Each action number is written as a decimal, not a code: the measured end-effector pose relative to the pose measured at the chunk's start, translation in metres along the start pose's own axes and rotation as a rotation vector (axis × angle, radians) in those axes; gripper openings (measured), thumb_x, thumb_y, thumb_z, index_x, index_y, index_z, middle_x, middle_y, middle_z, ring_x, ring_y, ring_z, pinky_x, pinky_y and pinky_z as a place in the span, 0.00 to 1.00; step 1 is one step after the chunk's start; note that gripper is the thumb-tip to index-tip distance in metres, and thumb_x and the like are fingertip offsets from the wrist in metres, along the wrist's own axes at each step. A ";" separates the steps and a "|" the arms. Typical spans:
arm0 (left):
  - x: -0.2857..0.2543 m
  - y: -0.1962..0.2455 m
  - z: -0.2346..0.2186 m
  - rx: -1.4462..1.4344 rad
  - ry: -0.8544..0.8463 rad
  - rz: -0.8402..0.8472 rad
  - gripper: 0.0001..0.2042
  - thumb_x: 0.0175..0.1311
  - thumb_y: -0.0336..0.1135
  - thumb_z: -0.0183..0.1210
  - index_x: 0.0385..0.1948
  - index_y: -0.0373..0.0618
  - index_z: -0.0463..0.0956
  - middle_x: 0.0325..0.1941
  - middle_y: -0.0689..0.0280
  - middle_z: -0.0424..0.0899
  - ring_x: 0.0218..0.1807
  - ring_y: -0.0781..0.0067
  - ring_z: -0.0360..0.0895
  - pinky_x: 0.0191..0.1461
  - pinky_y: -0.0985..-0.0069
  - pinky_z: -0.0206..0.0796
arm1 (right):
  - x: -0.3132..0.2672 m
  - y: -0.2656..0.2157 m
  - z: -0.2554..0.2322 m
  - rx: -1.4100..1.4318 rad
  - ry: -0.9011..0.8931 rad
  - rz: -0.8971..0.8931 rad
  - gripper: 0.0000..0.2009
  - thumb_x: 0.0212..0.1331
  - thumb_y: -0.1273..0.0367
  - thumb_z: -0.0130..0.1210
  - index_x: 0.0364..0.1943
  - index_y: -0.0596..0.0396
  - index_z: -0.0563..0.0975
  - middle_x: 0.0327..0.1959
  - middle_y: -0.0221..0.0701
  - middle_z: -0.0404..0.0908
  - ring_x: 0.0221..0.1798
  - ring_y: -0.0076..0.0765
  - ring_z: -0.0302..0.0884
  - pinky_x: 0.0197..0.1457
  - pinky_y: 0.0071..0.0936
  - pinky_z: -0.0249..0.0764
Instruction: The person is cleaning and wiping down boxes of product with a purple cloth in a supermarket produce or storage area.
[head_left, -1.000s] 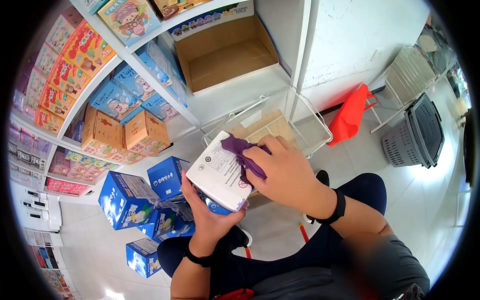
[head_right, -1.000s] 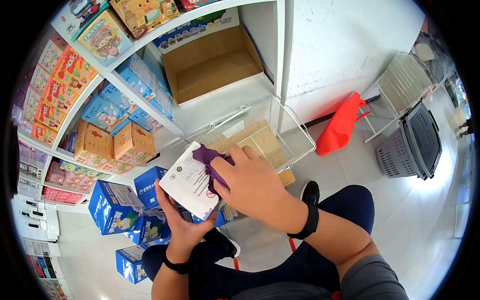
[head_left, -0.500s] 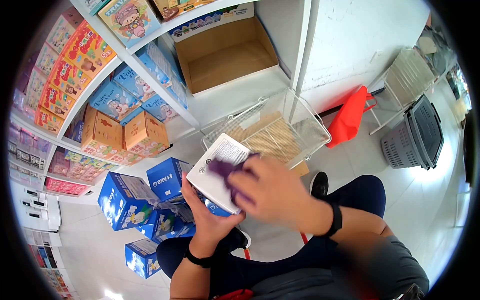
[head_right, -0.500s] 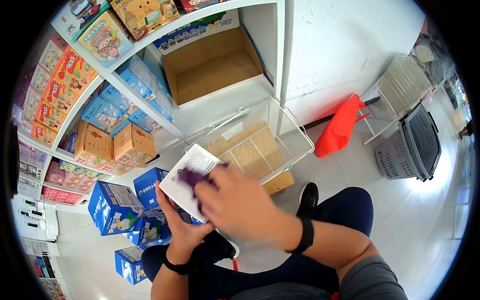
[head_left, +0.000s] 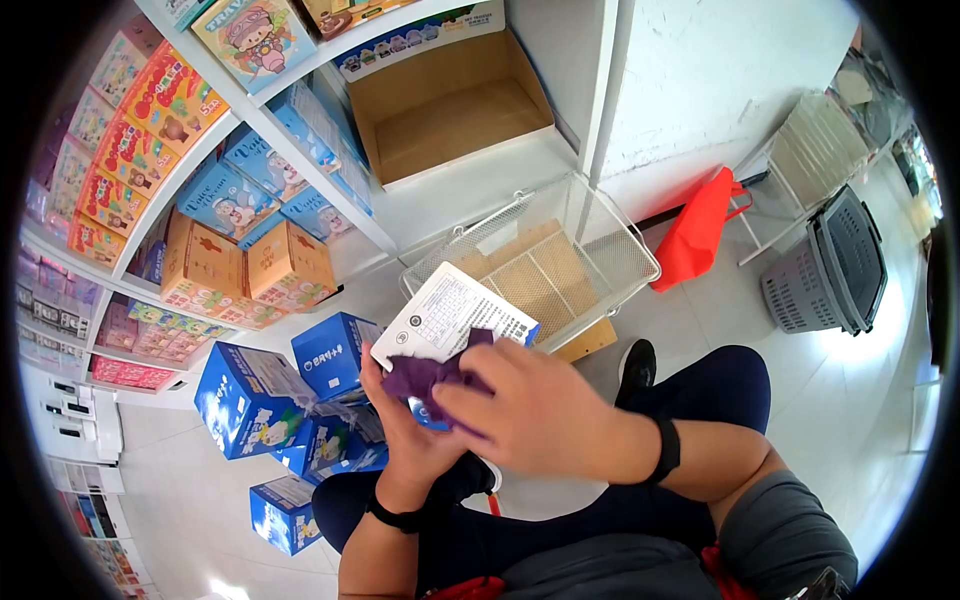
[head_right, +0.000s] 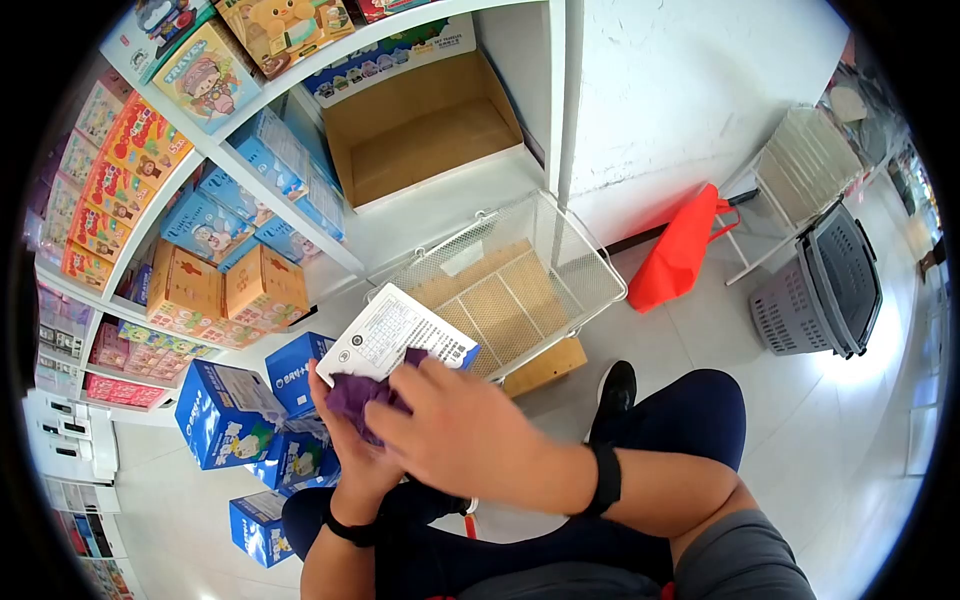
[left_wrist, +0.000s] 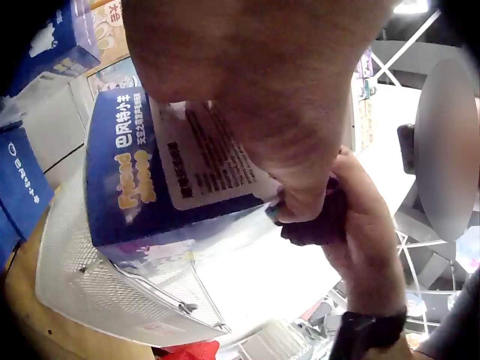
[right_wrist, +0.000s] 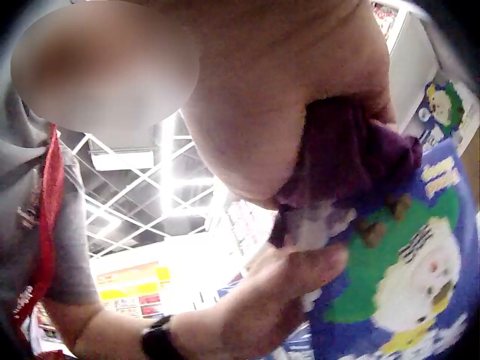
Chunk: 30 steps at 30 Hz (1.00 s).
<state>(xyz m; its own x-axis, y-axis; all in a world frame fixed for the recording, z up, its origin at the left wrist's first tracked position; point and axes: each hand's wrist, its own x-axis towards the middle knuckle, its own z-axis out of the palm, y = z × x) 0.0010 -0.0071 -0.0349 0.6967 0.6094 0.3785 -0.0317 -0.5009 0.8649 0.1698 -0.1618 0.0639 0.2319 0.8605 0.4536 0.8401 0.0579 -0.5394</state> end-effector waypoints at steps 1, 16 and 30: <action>0.001 0.001 -0.005 0.153 -0.008 0.060 0.80 0.40 0.43 0.96 0.92 0.33 0.38 0.86 0.45 0.60 0.85 0.48 0.69 0.88 0.53 0.62 | 0.002 0.008 0.000 0.007 0.020 0.002 0.18 0.62 0.63 0.76 0.55 0.47 0.86 0.52 0.36 0.79 0.52 0.49 0.87 0.51 0.45 0.87; 0.003 0.010 -0.003 0.180 0.021 0.015 0.79 0.38 0.38 0.91 0.92 0.32 0.38 0.85 0.44 0.61 0.84 0.47 0.69 0.89 0.52 0.62 | 0.008 0.040 -0.003 -0.154 0.078 0.153 0.19 0.61 0.64 0.76 0.56 0.47 0.86 0.51 0.37 0.80 0.51 0.52 0.86 0.53 0.47 0.86; 0.004 0.006 -0.003 0.191 0.034 0.016 0.79 0.37 0.46 0.93 0.91 0.29 0.42 0.84 0.43 0.61 0.85 0.42 0.65 0.89 0.50 0.58 | 0.005 0.022 0.001 -0.075 0.067 0.088 0.20 0.61 0.65 0.76 0.57 0.46 0.87 0.52 0.38 0.81 0.54 0.53 0.85 0.54 0.44 0.86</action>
<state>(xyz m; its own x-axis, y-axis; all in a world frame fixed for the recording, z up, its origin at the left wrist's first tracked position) 0.0016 -0.0061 -0.0274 0.6727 0.6191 0.4053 0.0964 -0.6164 0.7815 0.1890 -0.1555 0.0532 0.3365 0.8245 0.4550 0.8487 -0.0562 -0.5258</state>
